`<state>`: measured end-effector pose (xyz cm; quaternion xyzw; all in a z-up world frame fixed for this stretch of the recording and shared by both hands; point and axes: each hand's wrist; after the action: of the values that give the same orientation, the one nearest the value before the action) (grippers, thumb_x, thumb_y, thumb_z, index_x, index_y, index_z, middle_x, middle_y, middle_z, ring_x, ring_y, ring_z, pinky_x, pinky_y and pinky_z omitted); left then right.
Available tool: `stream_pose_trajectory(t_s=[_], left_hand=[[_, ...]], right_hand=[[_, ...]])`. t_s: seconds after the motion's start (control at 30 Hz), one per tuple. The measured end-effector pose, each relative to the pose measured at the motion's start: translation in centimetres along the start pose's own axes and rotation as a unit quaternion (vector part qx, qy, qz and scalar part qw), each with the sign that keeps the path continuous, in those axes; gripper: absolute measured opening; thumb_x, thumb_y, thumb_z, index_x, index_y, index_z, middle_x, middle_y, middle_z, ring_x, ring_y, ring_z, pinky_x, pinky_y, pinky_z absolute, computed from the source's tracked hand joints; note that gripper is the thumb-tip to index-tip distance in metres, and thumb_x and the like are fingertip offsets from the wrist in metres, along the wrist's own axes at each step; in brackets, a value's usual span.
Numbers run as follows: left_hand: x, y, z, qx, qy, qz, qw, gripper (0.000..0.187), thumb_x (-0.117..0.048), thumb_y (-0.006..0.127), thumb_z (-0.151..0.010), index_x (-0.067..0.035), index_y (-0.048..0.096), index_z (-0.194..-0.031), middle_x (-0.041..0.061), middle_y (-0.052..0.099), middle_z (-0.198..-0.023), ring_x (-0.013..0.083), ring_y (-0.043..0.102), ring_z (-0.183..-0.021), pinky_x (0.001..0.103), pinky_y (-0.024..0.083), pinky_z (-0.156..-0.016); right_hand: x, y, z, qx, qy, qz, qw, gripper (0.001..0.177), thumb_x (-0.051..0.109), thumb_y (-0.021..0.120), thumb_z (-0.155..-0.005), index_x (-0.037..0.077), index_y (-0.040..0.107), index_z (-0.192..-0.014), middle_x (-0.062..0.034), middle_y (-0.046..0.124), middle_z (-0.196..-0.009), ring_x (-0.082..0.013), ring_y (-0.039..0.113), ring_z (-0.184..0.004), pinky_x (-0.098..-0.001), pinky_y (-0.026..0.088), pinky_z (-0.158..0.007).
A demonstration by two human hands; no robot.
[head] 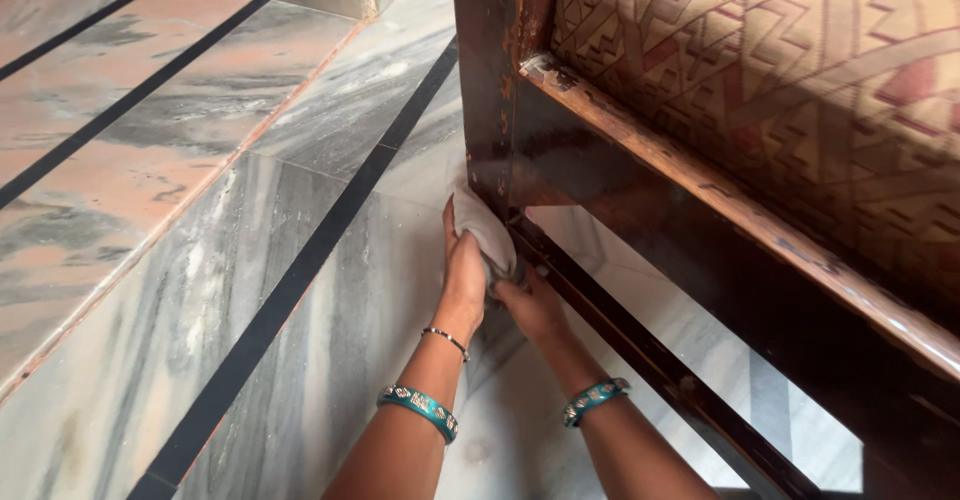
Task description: The person wipes a wooden chair with a patterned cloth, focusing on the legs and frame. They then move the chair across the room and place it under a table. Finally, they wipe another chair with a different cloth.
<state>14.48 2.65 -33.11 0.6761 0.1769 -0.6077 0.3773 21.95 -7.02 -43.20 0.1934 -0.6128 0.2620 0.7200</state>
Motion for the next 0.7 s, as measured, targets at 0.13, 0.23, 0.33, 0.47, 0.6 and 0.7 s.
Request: stream_pose_trajectory(t_s=[0.13, 0.23, 0.33, 0.47, 0.6, 0.7], left_hand=[[2.6, -1.0, -0.3, 0.023, -0.032, -0.050, 0.998, 0.076, -0.011, 0.031, -0.090, -0.019, 0.010, -0.163, 0.012, 0.033, -0.164, 0.0271, 0.032, -0.150, 0.037, 0.026, -0.120], [6.2, -1.9, -0.3, 0.007, -0.145, -0.088, 0.985, 0.081, -0.009, 0.029, -0.088, -0.023, 0.004, -0.164, 0.011, 0.035, -0.161, 0.0279, 0.039, -0.147, 0.036, 0.033, -0.118], [10.5, -2.3, -0.2, 0.025, -0.045, -0.111, 0.992, 0.079, -0.005, 0.039, -0.089, -0.015, 0.009, -0.162, 0.015, 0.037, -0.161, 0.0281, 0.039, -0.148, 0.034, 0.032, -0.119], [13.6, -3.3, -0.8, 0.037, -0.075, -0.129, 0.988, 0.088, -0.002, 0.041, -0.088, -0.013, -0.003, -0.163, 0.014, 0.033, -0.163, 0.0246, 0.036, -0.150, 0.031, 0.028, -0.121], [13.5, -3.2, -1.0, 0.021, -0.131, -0.220, 0.967, 0.078, -0.015, 0.050, -0.095, -0.008, 0.008, -0.161, 0.014, 0.032, -0.164, 0.0247, 0.032, -0.152, 0.032, 0.027, -0.121], [12.8, -2.9, 0.0, 0.055, -0.182, -0.201, 0.961, 0.060, -0.018, 0.049, -0.096, -0.006, 0.025, -0.150, 0.014, 0.044, -0.148, 0.0255, 0.044, -0.136, 0.036, 0.037, -0.111]], right_hand=[[1.2, -0.9, 0.0, 0.009, -0.171, 0.178, 0.969, 0.078, 0.015, 0.072, -0.073, -0.001, 0.047, -0.145, -0.0180, 0.062, -0.136, -0.0316, 0.058, -0.129, -0.0384, 0.045, -0.106], [1.0, -1.0, 0.3, 0.020, -0.130, 0.219, 0.967, 0.084, 0.010, 0.074, -0.070, 0.004, 0.043, -0.147, -0.0205, 0.063, -0.135, -0.0354, 0.059, -0.130, -0.0404, 0.046, -0.106], [0.1, -1.1, 1.2, 0.039, -0.108, 0.253, 0.961, 0.088, 0.009, 0.073, -0.071, 0.013, 0.036, -0.151, -0.0212, 0.067, -0.131, -0.0388, 0.061, -0.127, -0.0434, 0.049, -0.103], [-0.7, -1.2, 1.5, 0.047, -0.037, 0.296, 0.953, 0.104, 0.009, 0.070, -0.074, 0.019, 0.015, -0.161, -0.0228, 0.068, -0.123, -0.0425, 0.063, -0.119, -0.0470, 0.052, -0.098], [-1.1, -0.4, 1.3, 0.034, 0.018, 0.384, 0.922, 0.105, 0.011, 0.075, -0.075, 0.010, 0.013, -0.161, -0.0250, 0.068, -0.120, -0.0429, 0.063, -0.117, -0.0488, 0.050, -0.099], [-1.5, -0.4, 2.9, 0.028, -0.023, 0.389, 0.921, 0.065, 0.012, 0.074, -0.075, 0.006, 0.052, -0.135, -0.0236, 0.069, -0.120, -0.0414, 0.064, -0.119, -0.0477, 0.052, -0.098]])
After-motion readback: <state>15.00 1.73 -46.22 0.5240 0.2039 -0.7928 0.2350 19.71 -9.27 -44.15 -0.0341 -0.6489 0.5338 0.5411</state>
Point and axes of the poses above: each hand's wrist, its own z-axis away from the middle knuckle, its own y-axis out of the palm, x = y × z
